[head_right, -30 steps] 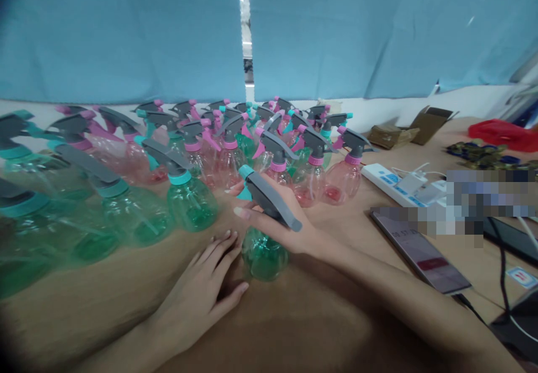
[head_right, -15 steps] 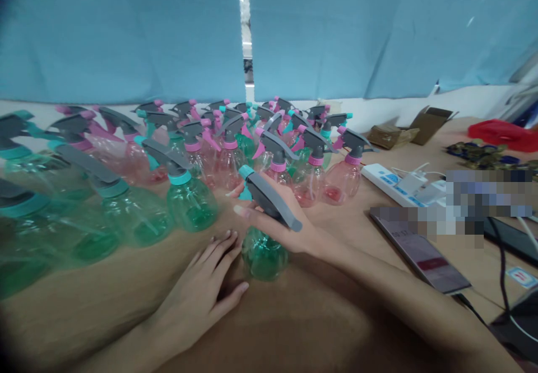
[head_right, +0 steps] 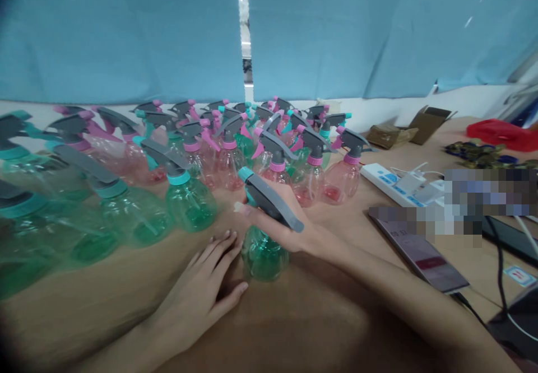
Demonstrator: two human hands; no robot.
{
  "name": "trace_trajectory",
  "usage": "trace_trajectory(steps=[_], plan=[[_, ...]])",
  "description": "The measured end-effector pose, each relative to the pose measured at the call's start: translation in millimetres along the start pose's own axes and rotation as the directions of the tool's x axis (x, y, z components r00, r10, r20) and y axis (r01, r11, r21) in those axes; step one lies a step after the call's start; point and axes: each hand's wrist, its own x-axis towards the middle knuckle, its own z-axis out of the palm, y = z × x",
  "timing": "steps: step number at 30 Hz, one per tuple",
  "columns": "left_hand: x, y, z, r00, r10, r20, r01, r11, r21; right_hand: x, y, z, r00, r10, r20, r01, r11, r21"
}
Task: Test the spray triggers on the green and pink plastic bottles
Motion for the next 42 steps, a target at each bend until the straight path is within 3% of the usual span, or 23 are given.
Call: trace_trajectory(steps=[4,10,20,24,37,42], plan=[[0.3,-0.3,-0.1,1.000,0.001,0.015,-0.001,1.000,0.012,-1.1,-0.6,0.8,0.999,0.010,-0.044,-0.012,0.999,-0.045],[0.6,-0.1,-1.1,1.000,-0.013,0.020,0.013,1.000,-0.009,2.1,-8.9,0.0,0.998,-0.030,0.048,0.030,1.000,0.005],[1.1,1.5,-1.7,0.999,-0.025,0.026,0.025,1.000,-0.003,1.6,1.3,5.8,0.999,-0.015,-0.044,0.016,1.000,0.015],[1.9,1.5,-3.5,0.998,-0.033,0.045,0.033,0.999,0.009,2.4,8.5,8.4,0.998,-0.055,0.040,0.053,0.997,0.055],[2.4,1.6,-4.5,0.997,-0.051,0.052,0.050,0.998,0.034,4.9,-4.8,4.4,0.977,-0.205,0.066,0.202,0.978,0.048],[2.4,1.0,-4.6,0.996,-0.074,0.054,0.074,0.997,0.001,6.7,-4.9,6.8,0.970,-0.235,-0.058,0.237,0.971,0.035]])
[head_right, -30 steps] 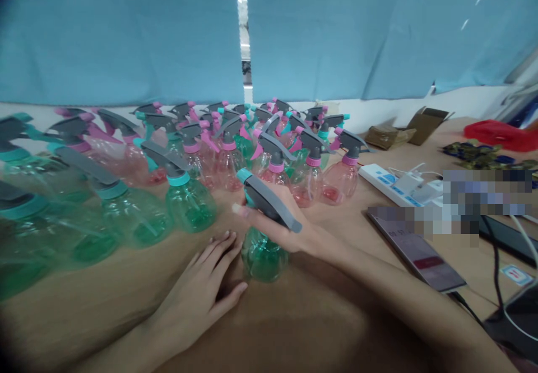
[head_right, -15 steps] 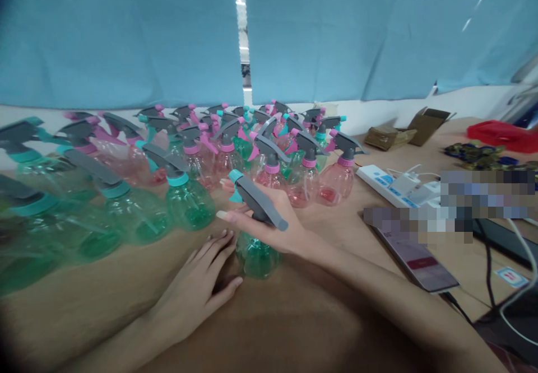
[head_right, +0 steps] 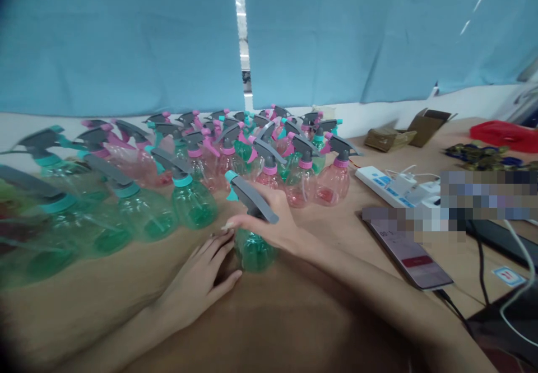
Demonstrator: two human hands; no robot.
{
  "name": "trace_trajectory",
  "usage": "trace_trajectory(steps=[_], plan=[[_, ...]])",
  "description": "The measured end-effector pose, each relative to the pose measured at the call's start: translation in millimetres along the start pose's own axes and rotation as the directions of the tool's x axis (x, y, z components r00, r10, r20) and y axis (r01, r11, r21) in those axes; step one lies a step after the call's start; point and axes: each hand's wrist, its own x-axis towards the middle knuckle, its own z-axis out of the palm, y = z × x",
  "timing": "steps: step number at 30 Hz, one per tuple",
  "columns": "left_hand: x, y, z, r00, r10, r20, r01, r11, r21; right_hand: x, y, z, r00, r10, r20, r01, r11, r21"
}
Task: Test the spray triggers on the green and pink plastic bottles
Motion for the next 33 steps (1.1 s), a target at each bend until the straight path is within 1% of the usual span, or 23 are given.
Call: trace_trajectory(steps=[4,7,10,13,15,19,22,27,33], plan=[[0.1,1.4,-2.4,1.000,-0.004,-0.003,0.004,1.000,-0.019,0.1,-1.1,7.5,0.998,-0.030,-0.063,0.026,0.998,-0.057],[0.3,2.4,-3.6,1.000,-0.006,-0.002,0.006,1.000,-0.017,-4.4,1.5,10.8,0.996,-0.006,-0.089,-0.010,0.985,-0.171],[-0.3,1.9,-2.7,1.000,-0.009,-0.005,0.009,1.000,-0.011,-12.5,4.5,7.5,0.998,0.048,-0.035,-0.055,0.970,-0.239],[-1.6,0.0,-0.2,1.000,-0.014,-0.017,0.014,1.000,-0.016,-22.7,4.5,-0.7,0.996,0.065,0.054,-0.048,0.963,-0.266],[-2.4,-1.5,1.5,0.999,-0.004,-0.034,0.003,1.000,-0.018,-30.3,3.2,-6.0,0.994,0.058,0.090,-0.027,0.948,-0.318],[-2.8,-3.9,3.8,0.998,0.009,-0.065,-0.009,1.000,-0.001,-44.6,0.9,-11.4,0.996,0.007,0.089,0.035,0.884,-0.465],[-4.1,-5.5,4.8,0.997,0.004,-0.078,-0.003,1.000,0.012,-50.8,1.3,-10.2,0.995,0.006,0.099,0.049,0.838,-0.543],[-14.7,-10.5,4.8,0.992,-0.007,-0.125,0.008,1.000,0.006,-45.9,3.9,-0.5,0.997,0.023,0.073,0.030,0.761,-0.649],[-33.0,-16.0,1.1,0.986,-0.045,-0.159,0.044,0.999,-0.014,-22.8,10.2,19.6,0.999,0.028,0.047,0.013,0.703,-0.711]])
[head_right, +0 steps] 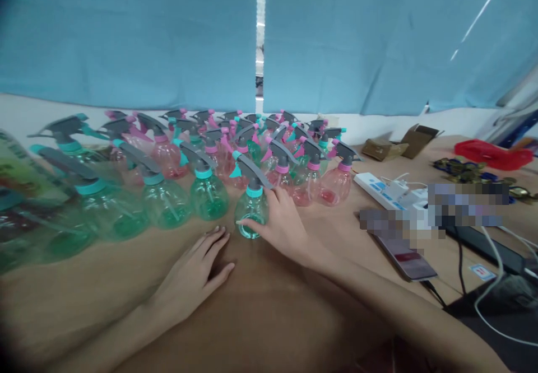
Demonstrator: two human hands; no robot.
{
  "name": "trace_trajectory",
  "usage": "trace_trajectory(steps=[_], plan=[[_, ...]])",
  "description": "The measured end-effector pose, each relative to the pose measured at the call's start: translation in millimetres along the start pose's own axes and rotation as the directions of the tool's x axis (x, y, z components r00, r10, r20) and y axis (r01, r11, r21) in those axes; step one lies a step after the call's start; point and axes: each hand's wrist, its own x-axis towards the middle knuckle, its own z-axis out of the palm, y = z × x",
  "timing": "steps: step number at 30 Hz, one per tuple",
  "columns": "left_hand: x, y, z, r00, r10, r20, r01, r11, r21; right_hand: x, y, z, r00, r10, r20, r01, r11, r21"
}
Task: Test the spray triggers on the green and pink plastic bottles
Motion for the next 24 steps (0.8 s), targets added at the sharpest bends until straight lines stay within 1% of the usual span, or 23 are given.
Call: trace_trajectory(steps=[5,11,17,24], plan=[[-3.8,1.3,-1.1,1.000,-0.012,0.015,0.012,1.000,0.024,21.3,-5.7,14.9,1.000,0.022,-0.021,-0.024,0.996,-0.082],[-3.2,3.9,-0.7,0.999,-0.017,0.031,0.016,1.000,0.020,38.5,-9.1,26.3,0.999,0.035,-0.029,-0.037,0.997,-0.075],[-3.2,3.6,-0.2,1.000,-0.017,0.019,0.017,1.000,0.001,43.7,-7.7,28.3,0.999,0.019,-0.025,-0.020,1.000,-0.013],[-1.4,4.6,-3.1,0.998,-0.020,0.062,0.018,0.999,0.038,47.2,-7.4,29.7,0.997,0.073,-0.013,-0.073,0.997,0.031]])
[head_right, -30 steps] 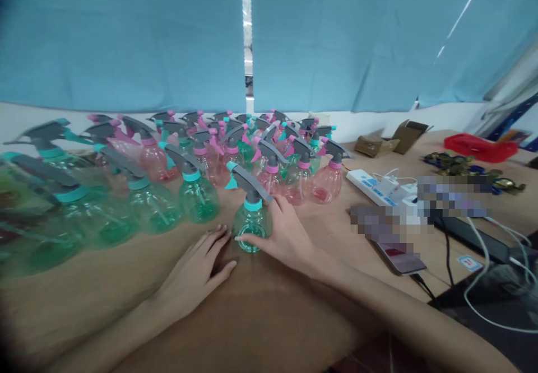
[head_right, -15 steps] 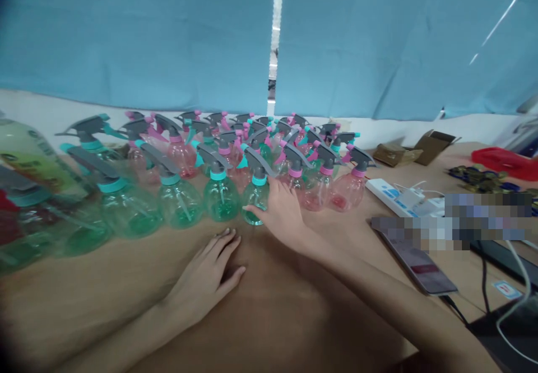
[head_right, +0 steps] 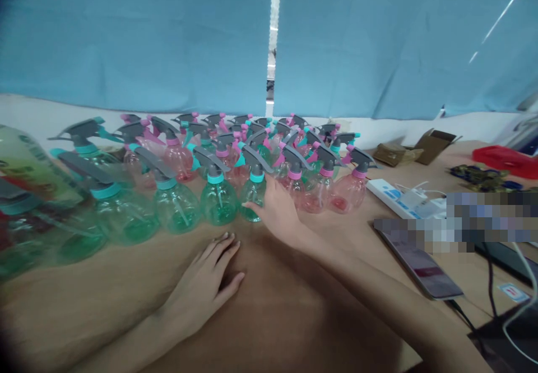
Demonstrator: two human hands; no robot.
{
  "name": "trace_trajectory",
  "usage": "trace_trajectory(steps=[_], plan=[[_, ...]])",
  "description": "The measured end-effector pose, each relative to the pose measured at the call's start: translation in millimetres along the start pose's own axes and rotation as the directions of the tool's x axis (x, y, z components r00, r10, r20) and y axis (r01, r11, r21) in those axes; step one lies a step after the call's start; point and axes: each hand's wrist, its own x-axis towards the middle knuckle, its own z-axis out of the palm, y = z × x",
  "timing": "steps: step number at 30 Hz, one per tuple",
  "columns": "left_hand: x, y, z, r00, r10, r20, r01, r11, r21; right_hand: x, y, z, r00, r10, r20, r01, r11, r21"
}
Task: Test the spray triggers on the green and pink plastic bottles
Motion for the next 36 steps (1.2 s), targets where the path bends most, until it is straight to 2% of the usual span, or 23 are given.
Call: trace_trajectory(steps=[5,13,21,29,33,36], plan=[[0.2,-1.4,0.0,1.000,0.001,0.006,-0.001,1.000,0.003,4.7,-3.3,-0.2,0.998,0.054,0.030,-0.055,0.997,0.046],[-0.6,-4.4,2.6,1.000,0.007,-0.017,-0.007,1.000,-0.024,-7.0,-0.3,2.5,1.000,0.015,0.006,-0.016,0.994,0.111],[-1.3,-7.3,3.6,0.999,0.011,-0.037,-0.012,1.000,-0.007,-31.8,14.8,-30.7,0.997,-0.052,-0.058,0.060,0.986,0.157],[1.0,-9.6,6.0,0.999,0.025,-0.045,-0.024,1.000,0.011,-28.3,35.0,-58.8,0.978,0.146,-0.152,-0.123,0.981,0.148],[1.2,-11.2,8.0,0.998,0.014,-0.068,-0.015,1.000,-0.005,-25.2,45.7,-60.9,0.966,0.142,-0.214,-0.128,0.988,0.081],[2.6,-11.9,7.5,0.997,-0.011,-0.077,0.010,1.000,-0.012,-22.2,53.6,-59.9,0.968,0.129,-0.215,-0.123,0.992,0.041]])
